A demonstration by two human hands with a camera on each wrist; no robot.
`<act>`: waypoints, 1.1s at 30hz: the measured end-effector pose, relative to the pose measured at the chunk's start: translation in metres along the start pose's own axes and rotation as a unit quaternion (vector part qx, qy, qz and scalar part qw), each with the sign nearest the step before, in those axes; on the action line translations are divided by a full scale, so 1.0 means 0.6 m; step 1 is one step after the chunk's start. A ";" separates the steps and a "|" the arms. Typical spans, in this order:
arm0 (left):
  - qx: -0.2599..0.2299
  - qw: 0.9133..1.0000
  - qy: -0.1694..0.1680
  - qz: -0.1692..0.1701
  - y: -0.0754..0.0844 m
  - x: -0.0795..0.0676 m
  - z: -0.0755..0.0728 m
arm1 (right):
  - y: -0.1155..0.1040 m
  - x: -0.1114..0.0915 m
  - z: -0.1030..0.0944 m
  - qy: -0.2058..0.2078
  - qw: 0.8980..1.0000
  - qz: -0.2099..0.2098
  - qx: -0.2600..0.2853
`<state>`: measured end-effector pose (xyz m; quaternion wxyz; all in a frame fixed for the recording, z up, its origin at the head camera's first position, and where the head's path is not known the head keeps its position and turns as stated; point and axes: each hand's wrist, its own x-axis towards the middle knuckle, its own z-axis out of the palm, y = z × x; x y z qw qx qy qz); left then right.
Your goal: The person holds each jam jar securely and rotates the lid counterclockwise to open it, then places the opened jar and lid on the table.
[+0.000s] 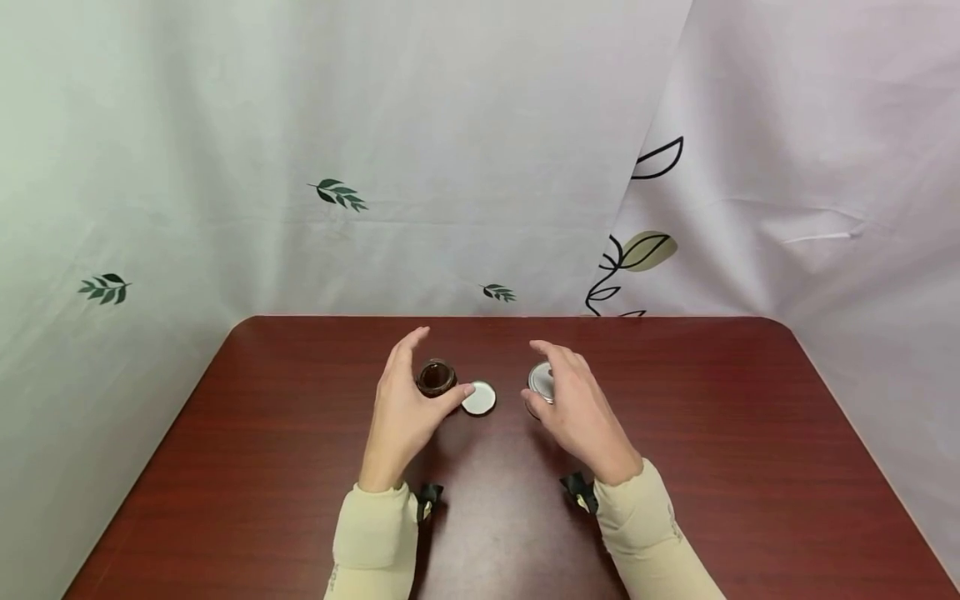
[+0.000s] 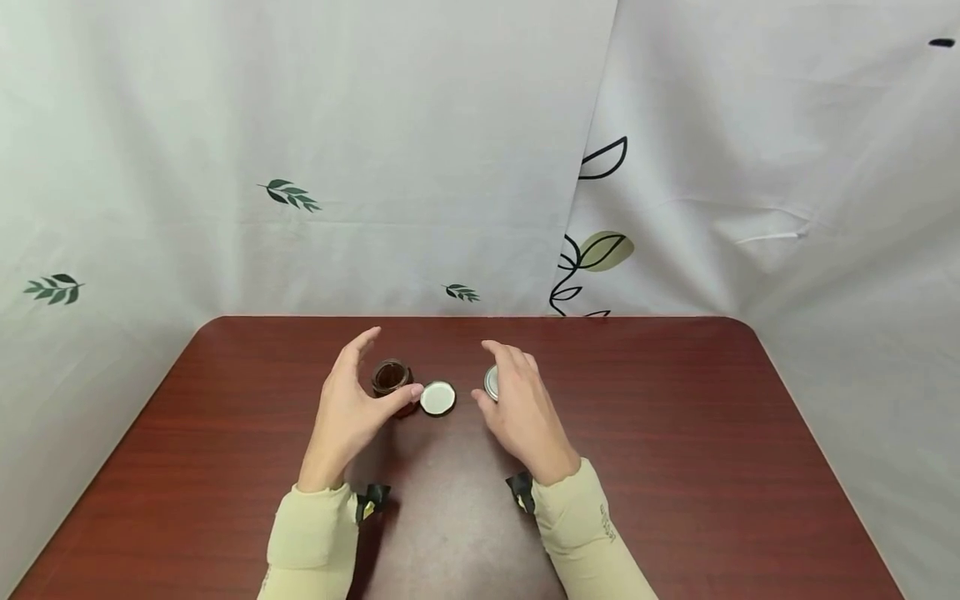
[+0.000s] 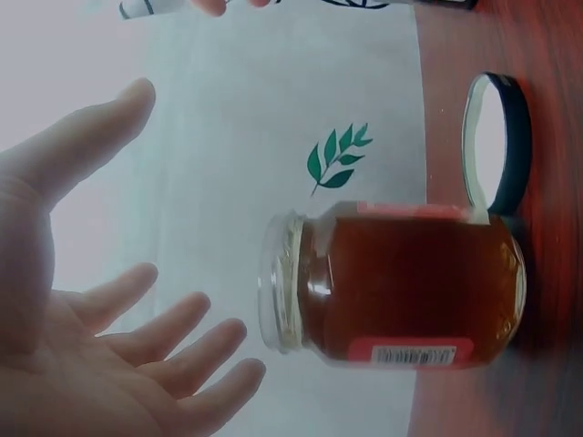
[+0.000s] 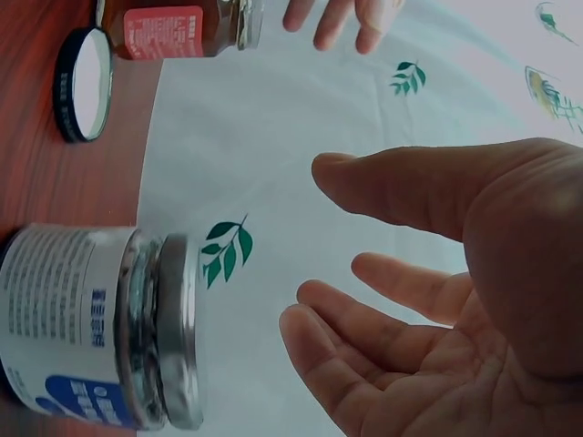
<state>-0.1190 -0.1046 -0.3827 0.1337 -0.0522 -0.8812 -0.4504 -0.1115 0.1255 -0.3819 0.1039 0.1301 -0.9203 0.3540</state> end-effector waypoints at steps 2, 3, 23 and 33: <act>-0.003 1.000 0.004 0.013 0.003 -0.001 0.003 | 0.003 -0.001 -0.001 -0.002 1.000 0.002 -0.001; -0.005 1.000 0.006 0.021 0.004 -0.002 0.004 | 0.004 -0.001 -0.002 -0.001 1.000 0.003 -0.001; -0.035 0.990 0.009 0.135 0.029 -0.012 0.048 | 0.030 -0.004 -0.003 0.017 1.000 -0.008 -0.025; -0.021 0.991 -0.021 0.128 0.033 -0.017 0.075 | 0.037 -0.004 0.000 0.023 0.999 -0.015 -0.026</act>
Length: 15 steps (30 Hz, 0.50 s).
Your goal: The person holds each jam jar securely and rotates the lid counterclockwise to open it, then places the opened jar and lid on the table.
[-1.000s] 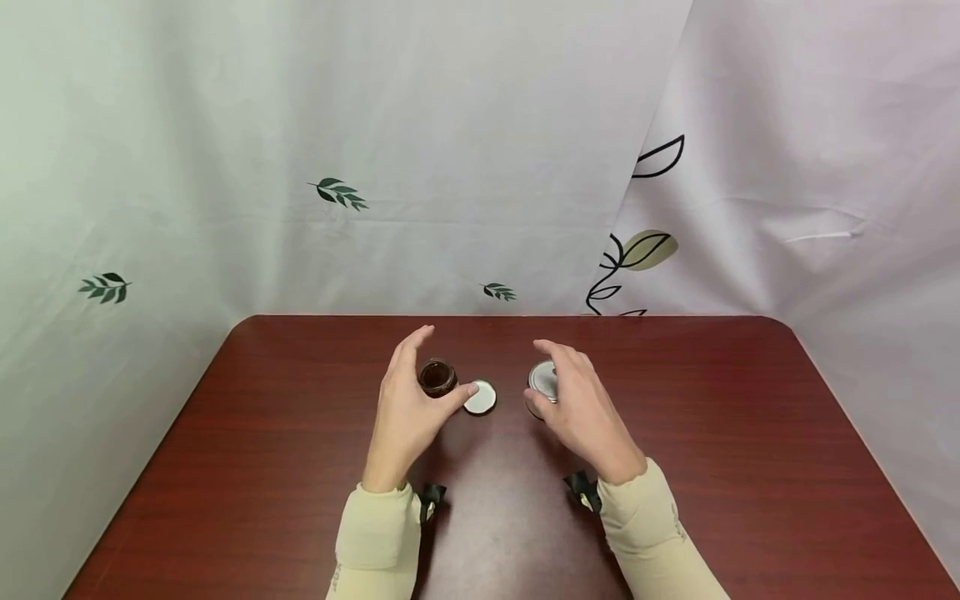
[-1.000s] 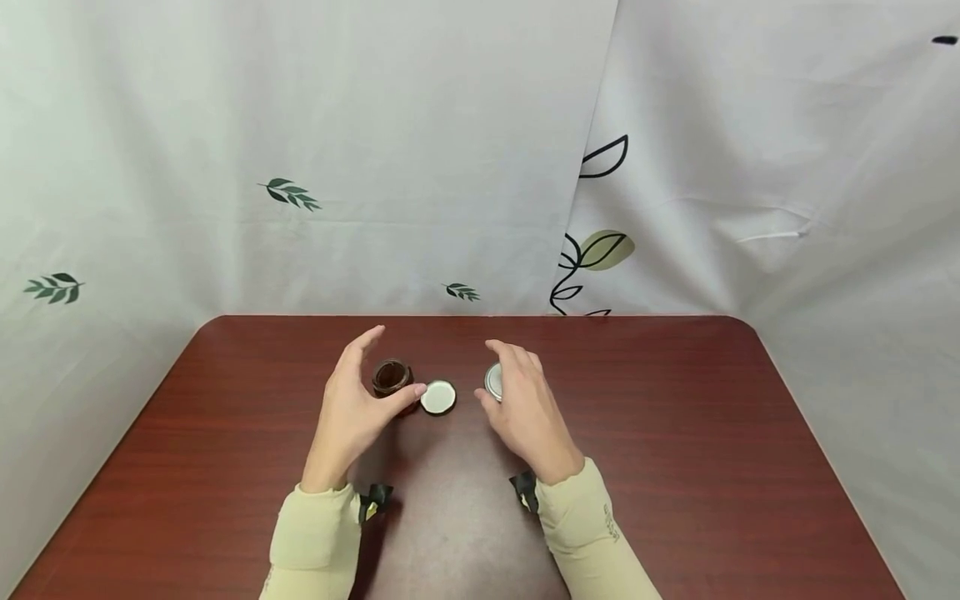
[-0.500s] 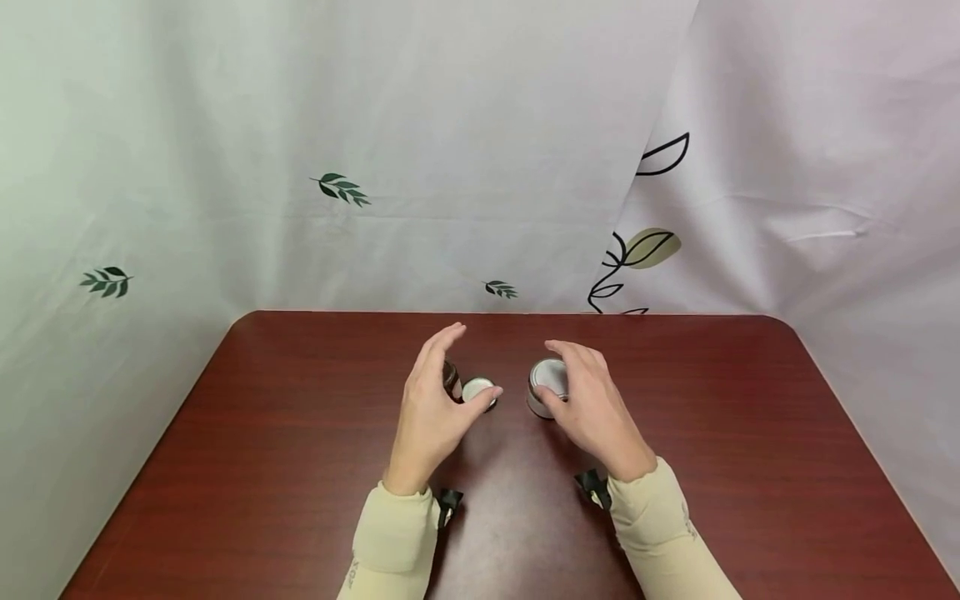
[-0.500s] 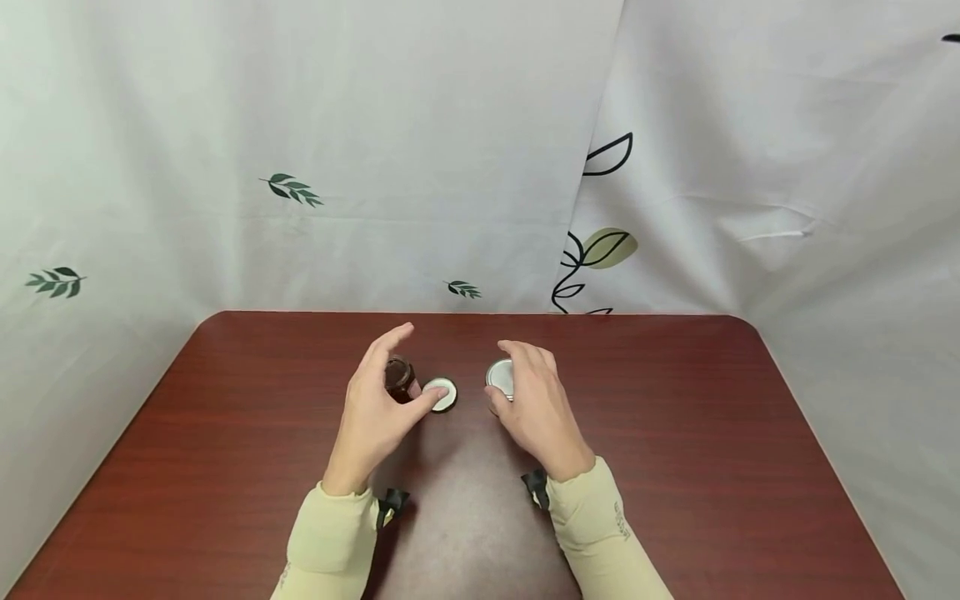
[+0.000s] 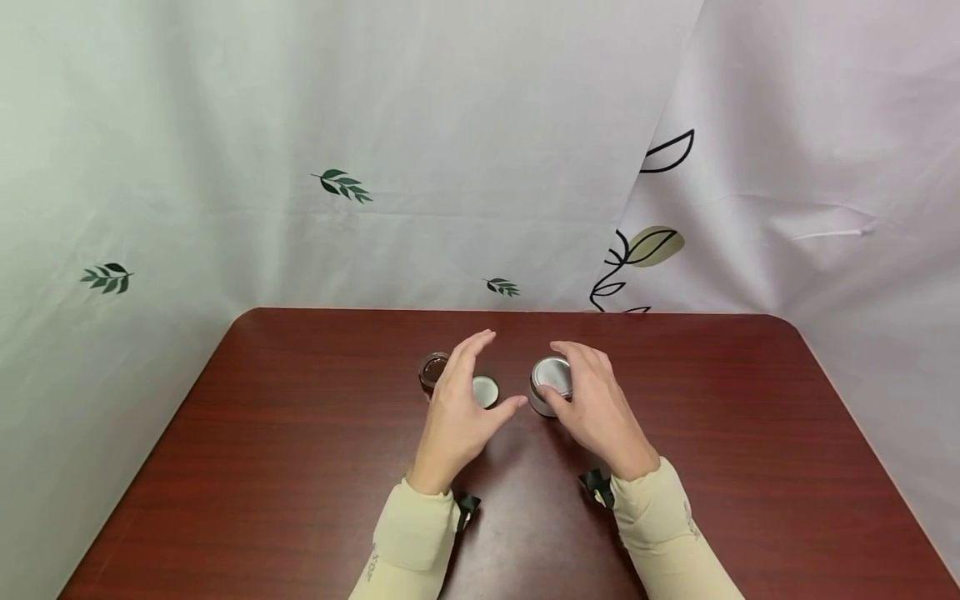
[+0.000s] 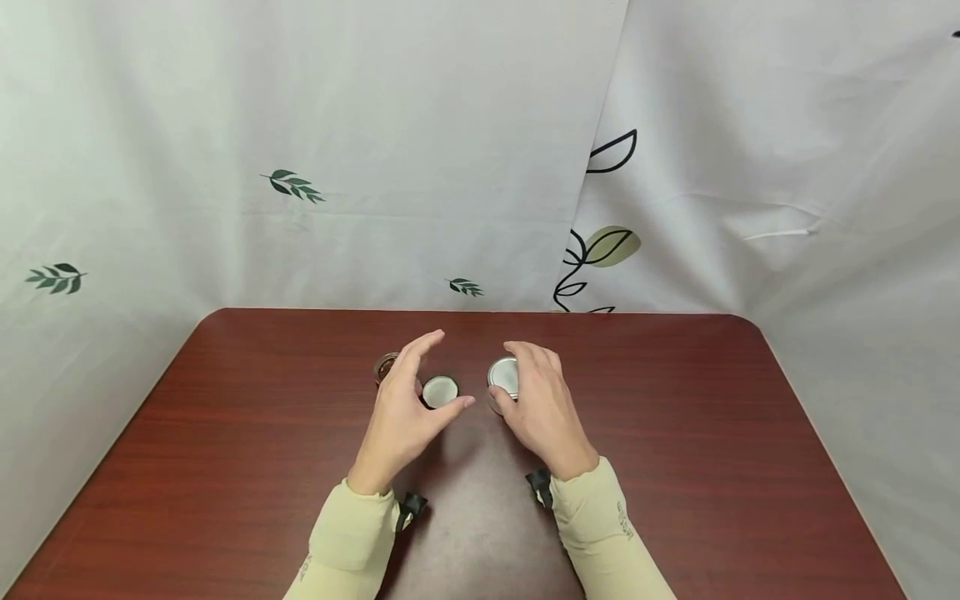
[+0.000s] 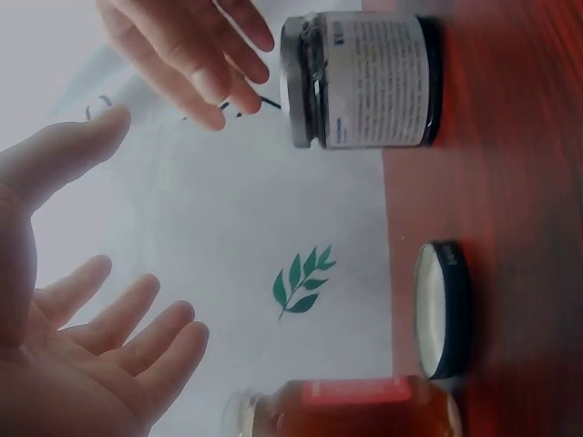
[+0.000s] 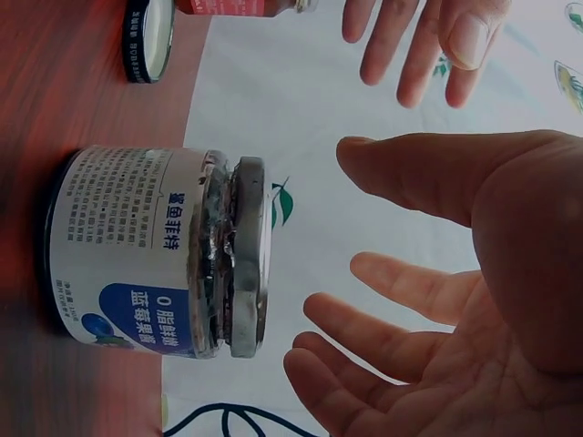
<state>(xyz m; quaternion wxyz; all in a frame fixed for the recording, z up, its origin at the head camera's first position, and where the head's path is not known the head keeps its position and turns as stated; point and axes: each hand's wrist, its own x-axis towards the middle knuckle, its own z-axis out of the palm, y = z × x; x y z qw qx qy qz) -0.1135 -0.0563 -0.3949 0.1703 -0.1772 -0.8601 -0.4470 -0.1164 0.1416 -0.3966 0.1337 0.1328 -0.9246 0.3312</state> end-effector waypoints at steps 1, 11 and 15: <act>-0.001 1.000 -0.001 0.003 0.000 0.000 0.001 | 0.001 0.000 0.000 0.000 1.000 -0.001 0.000; 0.000 1.000 -0.025 0.000 -0.002 -0.004 0.020 | 0.007 0.000 0.002 0.001 1.000 0.005 -0.003; 0.003 0.999 -0.034 -0.004 -0.003 -0.004 0.028 | 0.009 0.000 0.003 0.000 1.000 0.011 -0.003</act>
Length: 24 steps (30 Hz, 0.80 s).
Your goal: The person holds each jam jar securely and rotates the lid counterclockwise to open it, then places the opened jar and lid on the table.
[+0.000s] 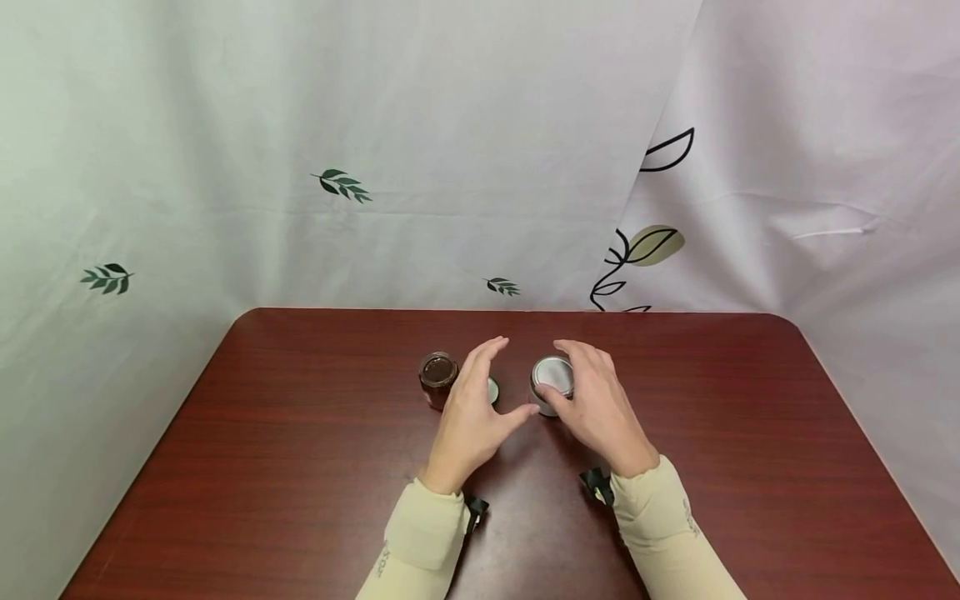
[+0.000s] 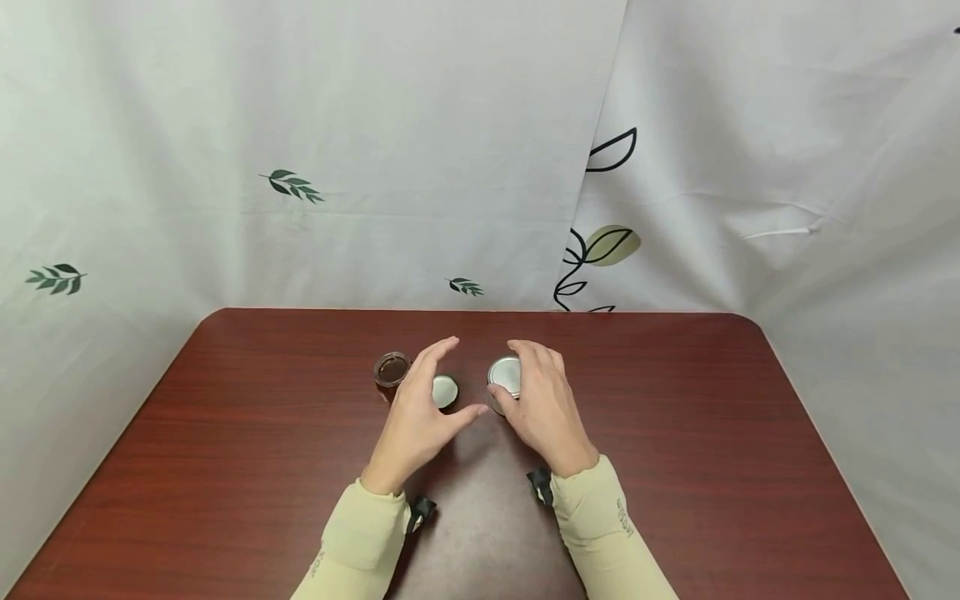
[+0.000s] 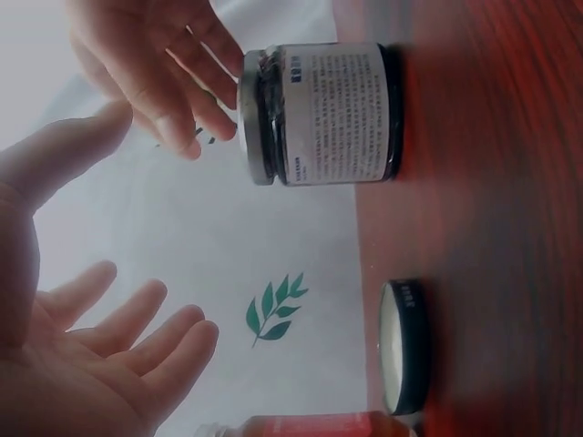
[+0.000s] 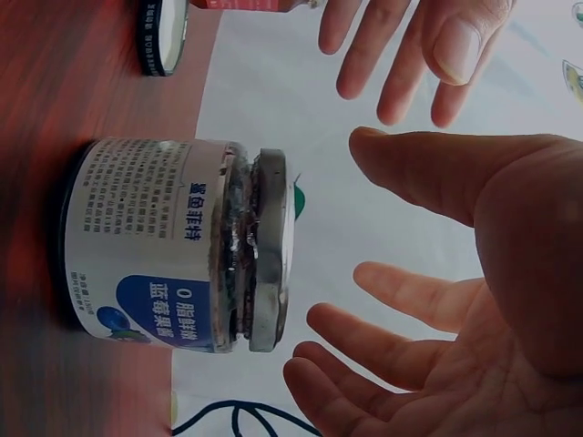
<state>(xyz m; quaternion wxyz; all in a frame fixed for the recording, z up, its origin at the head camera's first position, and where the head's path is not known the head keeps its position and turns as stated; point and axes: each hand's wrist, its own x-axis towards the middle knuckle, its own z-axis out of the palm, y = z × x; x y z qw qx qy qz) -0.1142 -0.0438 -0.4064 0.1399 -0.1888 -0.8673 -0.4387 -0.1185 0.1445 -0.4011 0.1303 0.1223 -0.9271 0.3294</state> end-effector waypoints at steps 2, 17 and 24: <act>0.002 1.000 -0.003 -0.001 0.000 0.000 0.003 | 0.000 0.000 0.001 -0.001 1.000 0.003 -0.001; 0.010 0.999 -0.016 -0.048 -0.006 0.000 0.032 | 0.004 0.000 0.010 0.002 1.000 -0.002 -0.009; 0.009 0.999 -0.013 -0.051 -0.008 -0.001 0.037 | 0.005 0.001 0.013 0.002 1.000 0.003 -0.010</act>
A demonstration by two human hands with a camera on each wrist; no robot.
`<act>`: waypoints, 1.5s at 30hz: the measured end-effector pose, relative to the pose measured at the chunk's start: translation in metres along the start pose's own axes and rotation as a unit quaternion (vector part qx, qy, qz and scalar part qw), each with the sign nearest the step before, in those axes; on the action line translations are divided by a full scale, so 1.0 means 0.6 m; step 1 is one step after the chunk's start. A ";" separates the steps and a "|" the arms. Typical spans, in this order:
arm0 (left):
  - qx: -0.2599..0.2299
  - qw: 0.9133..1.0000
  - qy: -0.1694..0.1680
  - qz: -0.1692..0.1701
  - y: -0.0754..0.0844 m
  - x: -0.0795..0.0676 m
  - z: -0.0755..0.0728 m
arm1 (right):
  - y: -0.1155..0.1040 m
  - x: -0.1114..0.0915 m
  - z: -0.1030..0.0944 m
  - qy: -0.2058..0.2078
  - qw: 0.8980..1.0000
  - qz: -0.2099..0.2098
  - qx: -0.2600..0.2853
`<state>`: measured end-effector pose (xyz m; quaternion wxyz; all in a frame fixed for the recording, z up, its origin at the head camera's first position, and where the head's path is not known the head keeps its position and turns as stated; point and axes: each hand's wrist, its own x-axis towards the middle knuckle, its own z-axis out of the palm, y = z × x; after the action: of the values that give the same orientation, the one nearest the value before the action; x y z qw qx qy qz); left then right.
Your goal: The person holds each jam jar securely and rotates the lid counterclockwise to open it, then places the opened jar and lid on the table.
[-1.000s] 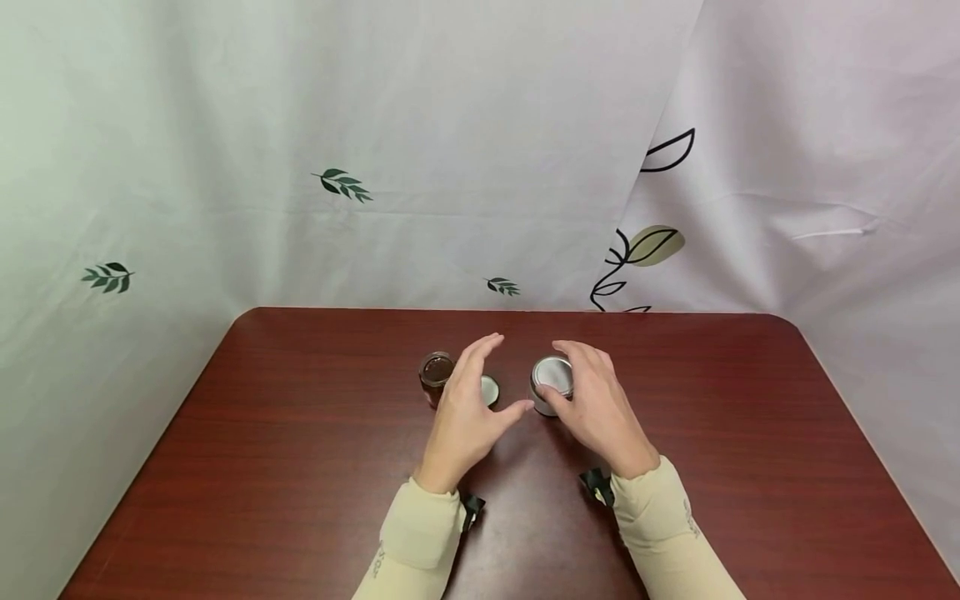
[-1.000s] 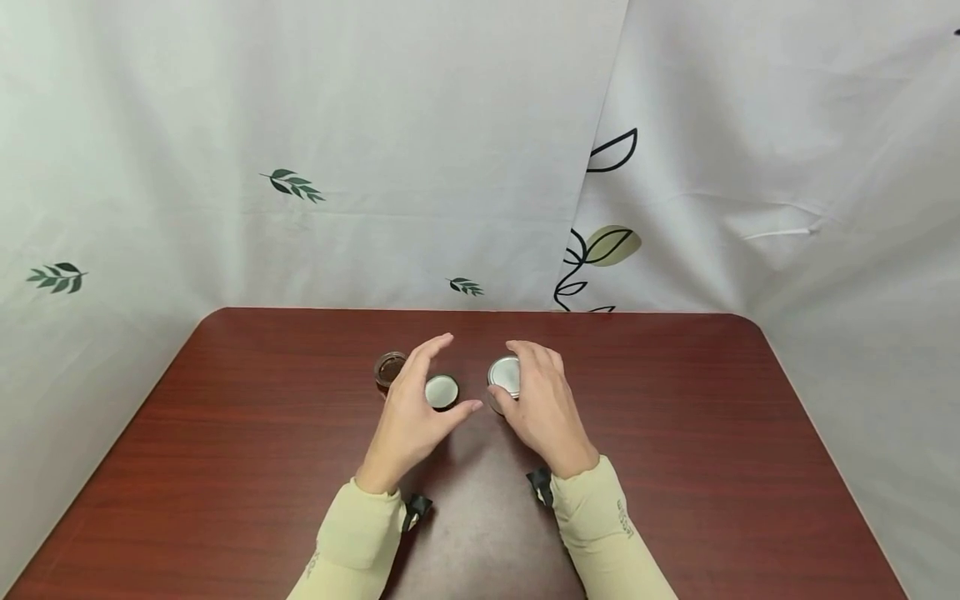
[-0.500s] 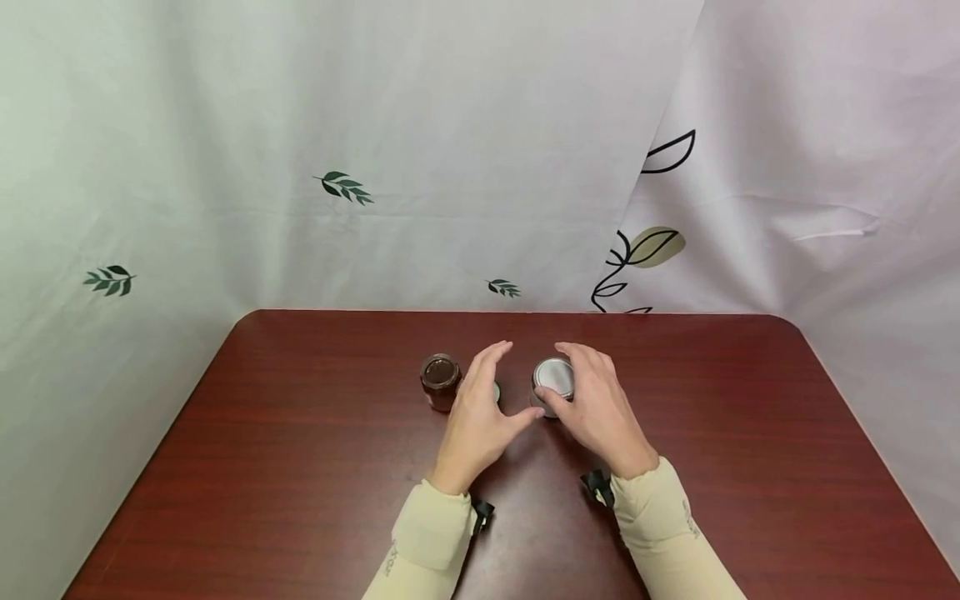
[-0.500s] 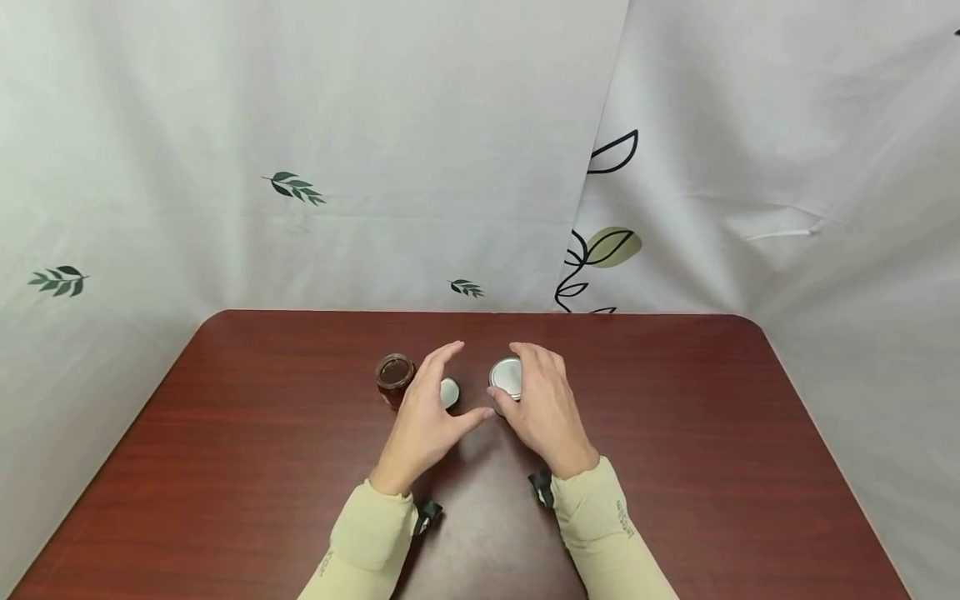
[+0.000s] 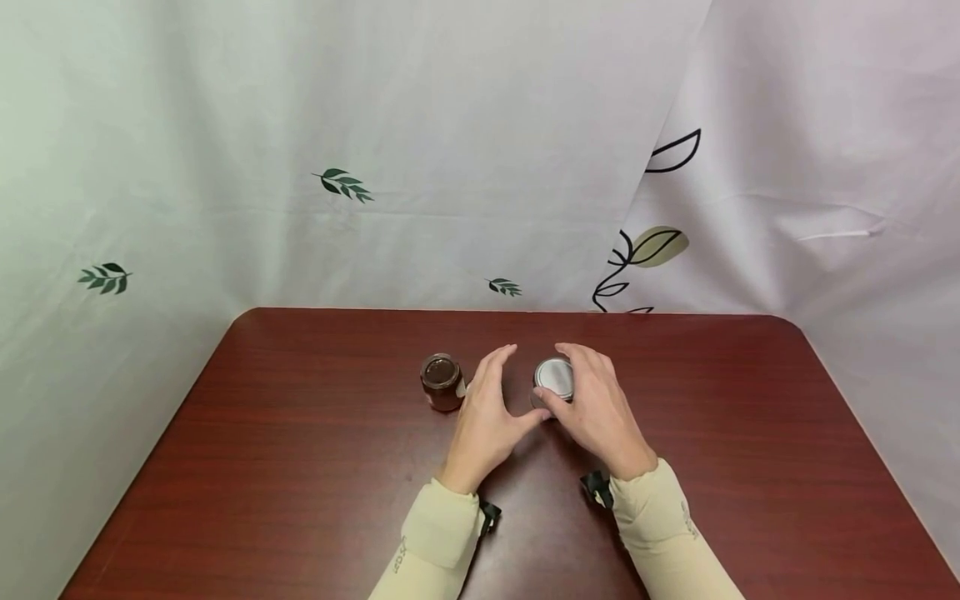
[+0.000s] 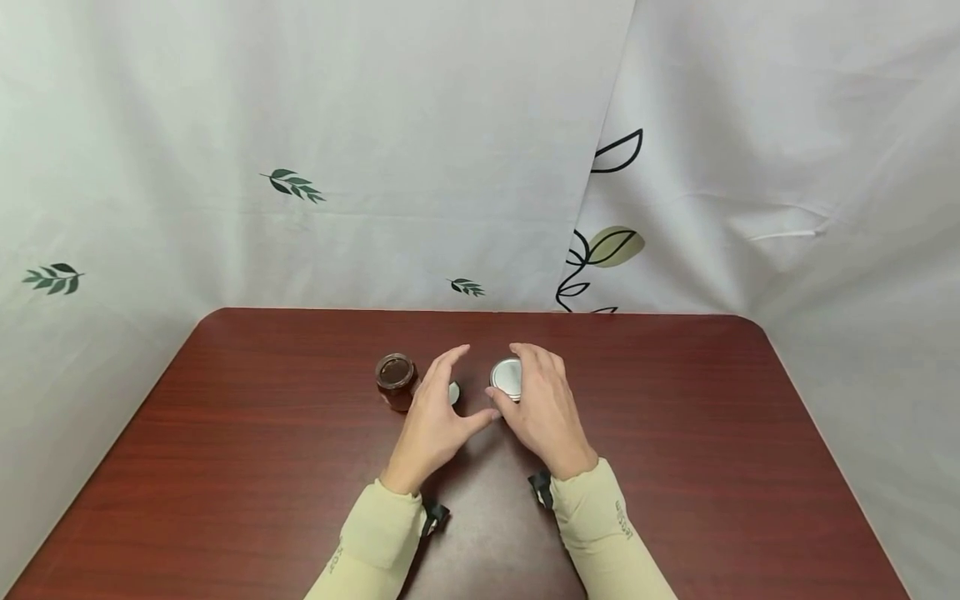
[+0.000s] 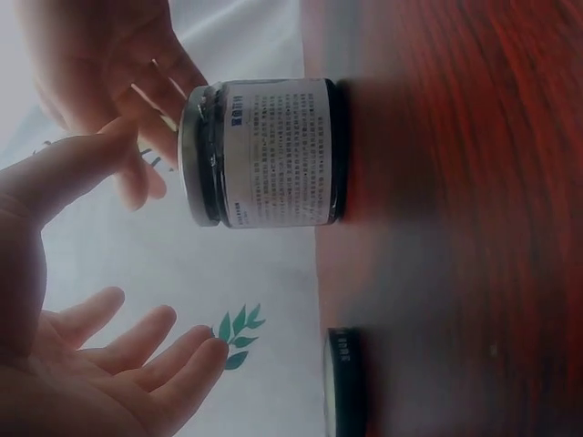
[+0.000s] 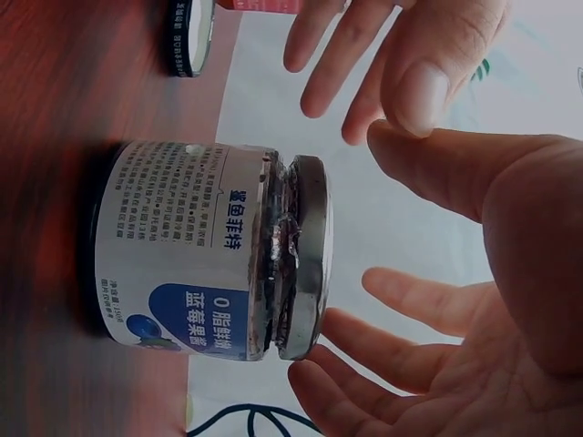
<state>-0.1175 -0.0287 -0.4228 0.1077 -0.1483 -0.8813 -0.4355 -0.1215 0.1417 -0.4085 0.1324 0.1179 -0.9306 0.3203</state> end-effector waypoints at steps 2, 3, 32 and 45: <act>0.006 1.000 -0.001 0.000 -0.002 -0.001 0.003 | 0.000 0.000 0.000 0.000 1.000 0.002 0.001; 0.009 1.000 -0.002 0.001 -0.003 -0.001 0.004 | 0.000 0.000 0.000 -0.001 1.000 0.003 0.002; 0.041 0.992 -0.072 -0.091 -0.005 0.008 0.025 | -0.002 -0.001 0.006 -0.003 1.000 0.012 -0.001; 0.051 0.990 -0.071 -0.108 -0.008 0.015 0.031 | 0.000 0.000 0.009 -0.011 1.000 0.020 -0.003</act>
<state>-0.1284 -0.0151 -0.4343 0.0040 -0.0769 -0.9187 -0.3873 -0.1222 0.1383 -0.4123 0.1161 0.1026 -0.9351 0.3187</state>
